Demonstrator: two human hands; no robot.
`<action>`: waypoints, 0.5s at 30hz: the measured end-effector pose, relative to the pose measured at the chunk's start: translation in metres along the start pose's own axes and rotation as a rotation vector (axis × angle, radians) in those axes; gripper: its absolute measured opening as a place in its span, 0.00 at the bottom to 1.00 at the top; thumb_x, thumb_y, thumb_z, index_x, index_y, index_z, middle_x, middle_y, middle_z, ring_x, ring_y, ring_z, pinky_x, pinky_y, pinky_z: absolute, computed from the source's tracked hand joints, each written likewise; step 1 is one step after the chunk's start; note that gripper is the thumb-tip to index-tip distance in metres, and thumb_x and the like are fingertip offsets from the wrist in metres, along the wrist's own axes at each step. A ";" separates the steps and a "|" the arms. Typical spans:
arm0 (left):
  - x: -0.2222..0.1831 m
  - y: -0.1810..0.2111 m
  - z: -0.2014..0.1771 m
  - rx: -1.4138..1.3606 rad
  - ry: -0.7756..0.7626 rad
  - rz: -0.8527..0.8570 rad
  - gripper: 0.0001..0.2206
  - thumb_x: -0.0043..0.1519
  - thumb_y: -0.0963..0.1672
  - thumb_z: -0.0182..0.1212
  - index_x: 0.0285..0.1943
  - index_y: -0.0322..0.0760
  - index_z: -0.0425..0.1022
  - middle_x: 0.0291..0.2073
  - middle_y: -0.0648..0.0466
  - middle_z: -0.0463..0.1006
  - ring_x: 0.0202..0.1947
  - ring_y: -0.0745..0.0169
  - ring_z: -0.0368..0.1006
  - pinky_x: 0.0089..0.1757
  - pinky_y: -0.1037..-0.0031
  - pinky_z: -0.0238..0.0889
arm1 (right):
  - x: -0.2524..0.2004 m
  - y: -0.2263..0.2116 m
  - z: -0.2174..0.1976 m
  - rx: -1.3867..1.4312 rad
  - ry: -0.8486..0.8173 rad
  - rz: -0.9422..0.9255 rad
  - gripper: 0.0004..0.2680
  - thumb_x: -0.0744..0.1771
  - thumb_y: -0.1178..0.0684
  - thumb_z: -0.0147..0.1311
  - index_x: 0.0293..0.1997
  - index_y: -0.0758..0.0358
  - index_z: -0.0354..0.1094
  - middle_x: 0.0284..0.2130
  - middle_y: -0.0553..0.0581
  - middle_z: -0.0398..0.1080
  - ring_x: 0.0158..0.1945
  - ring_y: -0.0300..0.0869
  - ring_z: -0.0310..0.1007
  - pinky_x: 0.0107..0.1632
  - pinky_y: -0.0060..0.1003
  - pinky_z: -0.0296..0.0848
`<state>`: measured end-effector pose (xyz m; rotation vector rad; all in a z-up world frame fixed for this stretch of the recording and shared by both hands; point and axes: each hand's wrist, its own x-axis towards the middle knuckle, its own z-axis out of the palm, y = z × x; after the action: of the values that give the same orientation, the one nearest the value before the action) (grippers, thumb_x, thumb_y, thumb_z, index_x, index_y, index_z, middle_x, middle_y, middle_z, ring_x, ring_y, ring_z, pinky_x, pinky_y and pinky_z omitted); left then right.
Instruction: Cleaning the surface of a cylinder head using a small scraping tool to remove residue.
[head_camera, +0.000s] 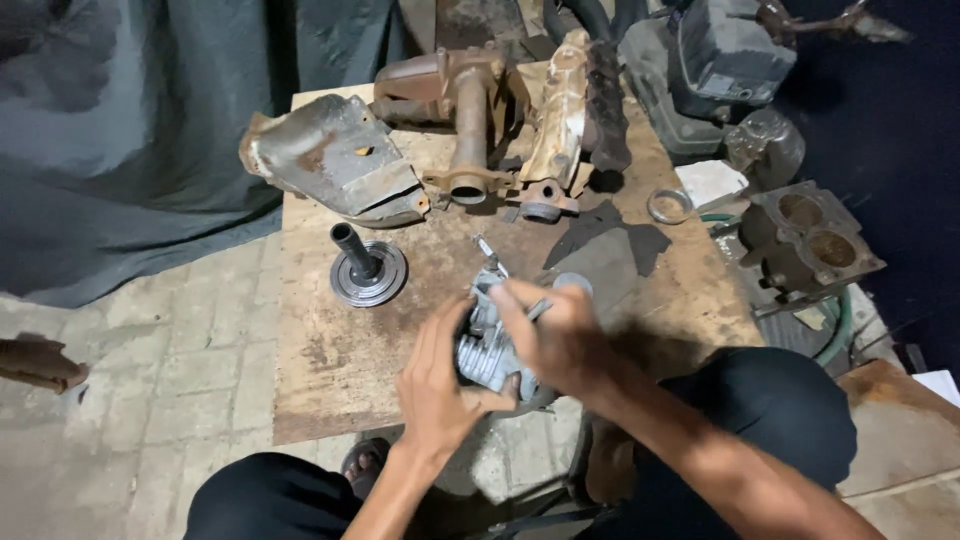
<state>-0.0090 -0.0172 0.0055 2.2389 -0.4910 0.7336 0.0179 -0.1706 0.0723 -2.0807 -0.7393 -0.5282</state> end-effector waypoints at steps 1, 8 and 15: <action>-0.002 0.000 -0.001 0.005 -0.002 -0.002 0.46 0.55 0.69 0.35 0.64 0.33 0.66 0.60 0.41 0.75 0.58 0.46 0.75 0.52 0.56 0.74 | -0.001 0.011 0.003 0.006 0.000 0.001 0.13 0.72 0.53 0.40 0.30 0.65 0.67 0.20 0.54 0.72 0.18 0.39 0.73 0.16 0.30 0.68; -0.001 0.001 -0.001 0.007 -0.061 -0.050 0.49 0.50 0.71 0.27 0.68 0.41 0.64 0.63 0.46 0.73 0.59 0.53 0.75 0.32 0.72 0.76 | 0.009 0.022 0.005 -0.108 0.283 0.169 0.18 0.70 0.55 0.45 0.17 0.54 0.46 0.13 0.44 0.43 0.16 0.36 0.42 0.25 0.38 0.45; -0.002 -0.008 0.003 -0.020 -0.021 0.024 0.48 0.52 0.70 0.28 0.68 0.38 0.64 0.63 0.46 0.73 0.59 0.49 0.75 0.44 0.61 0.77 | 0.005 0.035 0.006 -0.074 0.263 -0.058 0.16 0.71 0.58 0.42 0.20 0.60 0.45 0.17 0.49 0.43 0.20 0.37 0.41 0.26 0.37 0.44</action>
<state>-0.0055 -0.0133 -0.0017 2.2276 -0.5341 0.7152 0.0453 -0.1807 0.0523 -2.0109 -0.6344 -0.8543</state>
